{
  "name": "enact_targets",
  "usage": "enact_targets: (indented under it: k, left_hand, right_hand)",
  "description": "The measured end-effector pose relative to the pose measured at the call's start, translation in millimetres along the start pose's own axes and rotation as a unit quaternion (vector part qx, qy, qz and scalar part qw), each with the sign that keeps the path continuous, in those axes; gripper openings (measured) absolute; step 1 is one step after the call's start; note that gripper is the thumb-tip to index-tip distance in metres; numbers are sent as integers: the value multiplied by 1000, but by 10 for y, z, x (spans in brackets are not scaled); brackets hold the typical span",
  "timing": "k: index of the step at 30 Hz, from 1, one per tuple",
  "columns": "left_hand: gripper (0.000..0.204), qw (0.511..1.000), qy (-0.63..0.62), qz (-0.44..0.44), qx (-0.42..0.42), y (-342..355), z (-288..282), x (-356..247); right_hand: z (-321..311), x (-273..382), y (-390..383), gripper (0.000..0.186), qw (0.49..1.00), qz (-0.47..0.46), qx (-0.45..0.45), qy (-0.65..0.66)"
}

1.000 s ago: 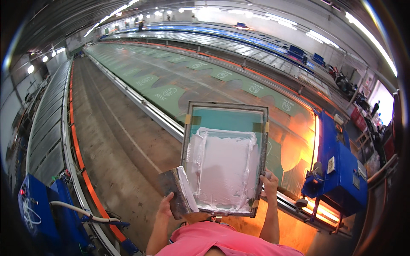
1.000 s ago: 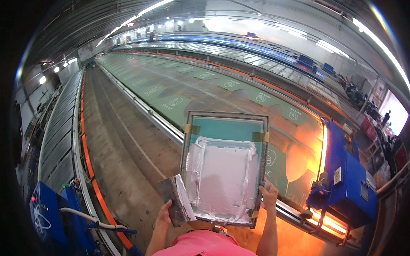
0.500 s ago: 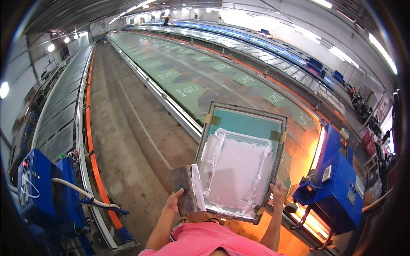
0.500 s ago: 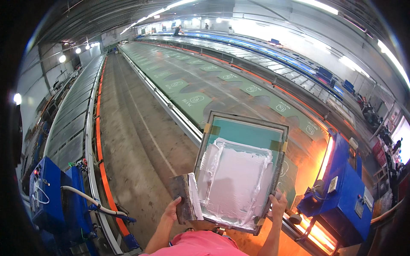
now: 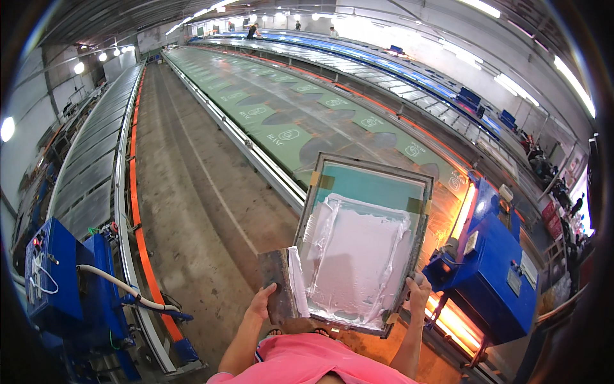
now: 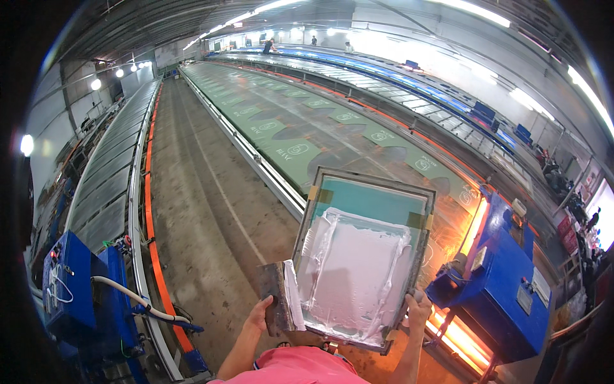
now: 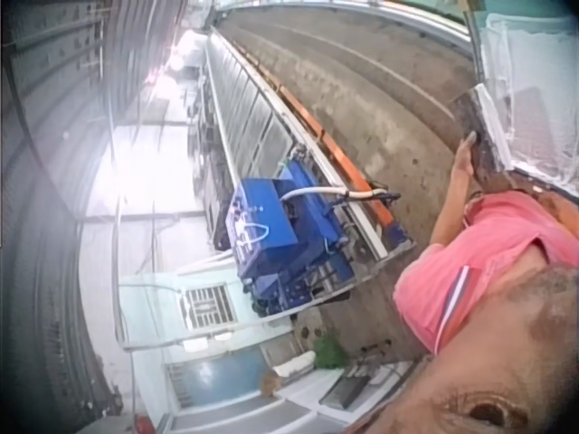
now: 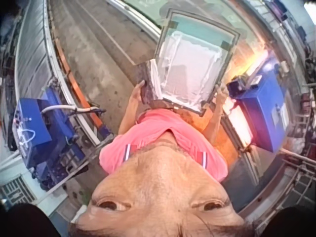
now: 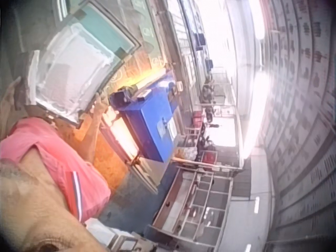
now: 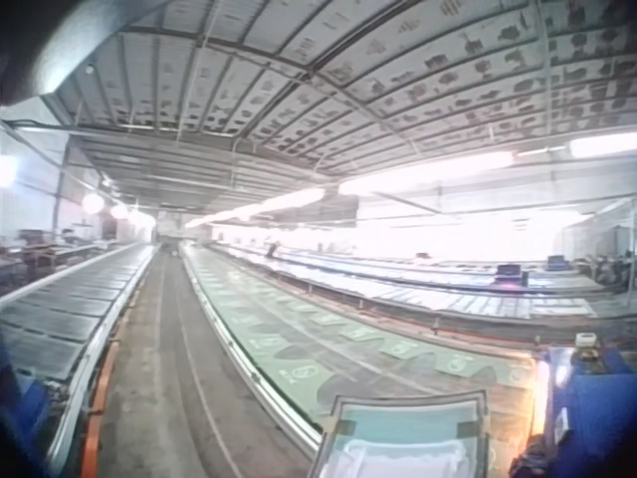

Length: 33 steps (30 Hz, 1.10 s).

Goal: The person performs screen printing on a series of green fabric panels moving along a conveyor. They repeatedly pull a squeegee across a screen to transfer white ink onto the fabric, then lift the screen and move to the next panel.

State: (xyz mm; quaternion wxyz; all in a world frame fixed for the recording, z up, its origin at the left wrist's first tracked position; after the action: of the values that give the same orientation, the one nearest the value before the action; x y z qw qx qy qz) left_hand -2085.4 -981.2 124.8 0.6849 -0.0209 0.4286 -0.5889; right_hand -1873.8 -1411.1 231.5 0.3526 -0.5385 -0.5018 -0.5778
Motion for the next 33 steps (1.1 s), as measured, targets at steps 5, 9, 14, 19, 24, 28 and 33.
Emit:
enact_targets:
  k: [5,9,14,19,24,28,33]
  left_hand:
    - [42,1000,10,-1,-5,-38,-4,16]
    - [43,1000,-1,-11,-8,-71,6,40]
    - [49,1000,1,-10,1,-118,-21,23]
    - [44,1000,8,-15,-7,-182,17,8]
    - [43,999,-17,-29,-8,-254,-9,89]
    - [44,999,-29,-31,-26,-298,-4,103]
    - [53,1000,5,-13,-14,-185,-85,116]
  right_hand:
    - [22,230,-77,47,999,4,5,40]
    - [-11,147,-83,47,997,17,14,68]
    - [-50,110,-112,48,998,26,14,53]
    - [-97,110,-107,46,998,7,11,56]
    - [-169,70,-147,46,999,23,-7,37]
    - [-97,274,-178,43,1000,29,1,2]
    - [-167,139,-146,44,999,-12,34,-11]
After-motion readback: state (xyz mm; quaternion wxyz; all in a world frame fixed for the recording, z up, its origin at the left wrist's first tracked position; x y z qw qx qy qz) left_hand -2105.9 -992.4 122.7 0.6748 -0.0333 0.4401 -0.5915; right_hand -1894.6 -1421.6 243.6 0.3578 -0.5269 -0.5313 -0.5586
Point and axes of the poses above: each hand's wrist, its own y-axis towards the middle knuckle, its own z-axis out of the palm, x = y × z, the point moved 6 cm from there along y, towards the middle knuckle, and after that the axes turned 14 degrees about -x, right-handed, at the moved point
